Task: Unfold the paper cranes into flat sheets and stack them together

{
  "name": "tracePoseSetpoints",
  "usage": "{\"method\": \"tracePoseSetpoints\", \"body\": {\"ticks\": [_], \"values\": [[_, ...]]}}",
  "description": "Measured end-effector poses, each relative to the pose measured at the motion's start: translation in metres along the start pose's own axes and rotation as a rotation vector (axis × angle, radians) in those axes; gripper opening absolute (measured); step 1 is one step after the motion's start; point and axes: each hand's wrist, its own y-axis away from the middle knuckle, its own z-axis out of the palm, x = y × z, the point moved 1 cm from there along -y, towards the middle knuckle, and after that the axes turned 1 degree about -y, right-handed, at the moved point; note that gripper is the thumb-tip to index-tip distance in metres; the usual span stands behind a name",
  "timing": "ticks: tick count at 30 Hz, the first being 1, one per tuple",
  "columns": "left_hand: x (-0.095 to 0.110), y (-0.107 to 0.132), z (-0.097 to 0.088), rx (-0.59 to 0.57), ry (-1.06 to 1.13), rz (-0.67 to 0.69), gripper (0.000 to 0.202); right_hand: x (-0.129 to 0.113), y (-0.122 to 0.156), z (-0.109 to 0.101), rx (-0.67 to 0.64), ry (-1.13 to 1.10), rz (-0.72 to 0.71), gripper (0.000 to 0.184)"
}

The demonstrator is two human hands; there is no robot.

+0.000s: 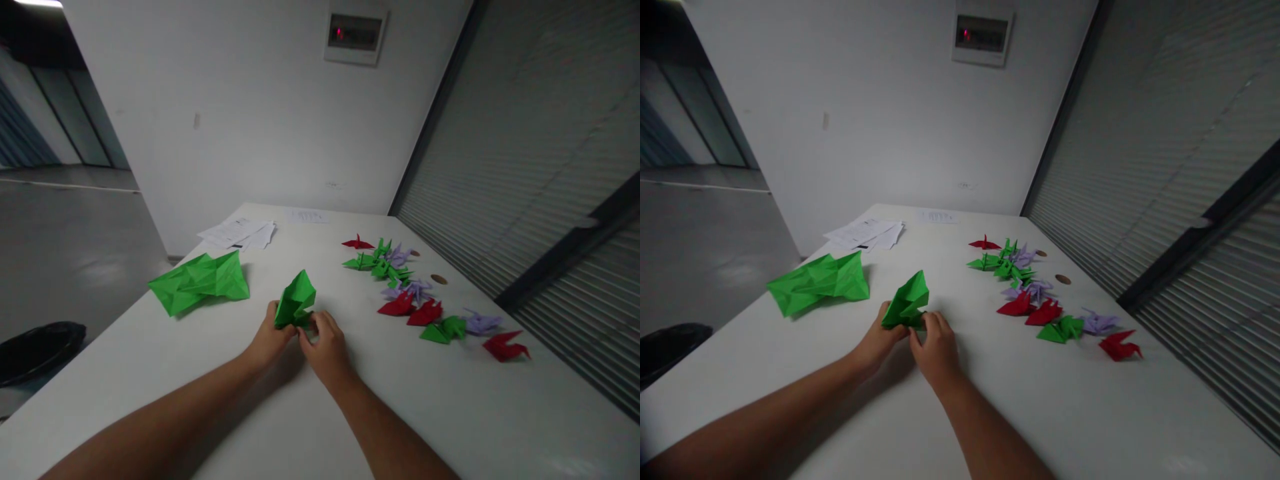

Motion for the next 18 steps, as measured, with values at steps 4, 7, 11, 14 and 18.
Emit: {"method": "tracePoseSetpoints", "body": {"ticks": [4,7,11,14,18], "values": [[0.002,0.004,0.002,-0.085,-0.135,0.120,0.045,0.002,-0.001,0.000,0.024,0.109,0.065,0.010],[0.004,0.006,0.003,-0.123,-0.210,0.154,0.052,0.008,-0.002,-0.001,0.003,0.195,0.088,0.007],[0.008,0.008,0.001,-0.158,-0.146,0.108,0.054,0.014,-0.004,-0.006,0.027,0.250,0.105,0.009],[0.010,0.009,0.000,-0.176,-0.041,0.077,0.055,0.017,-0.005,-0.009,0.059,0.253,0.114,0.015],[0.011,0.008,0.000,-0.155,0.098,-0.063,0.043,0.022,-0.006,-0.010,0.074,0.214,0.152,0.018]]}}
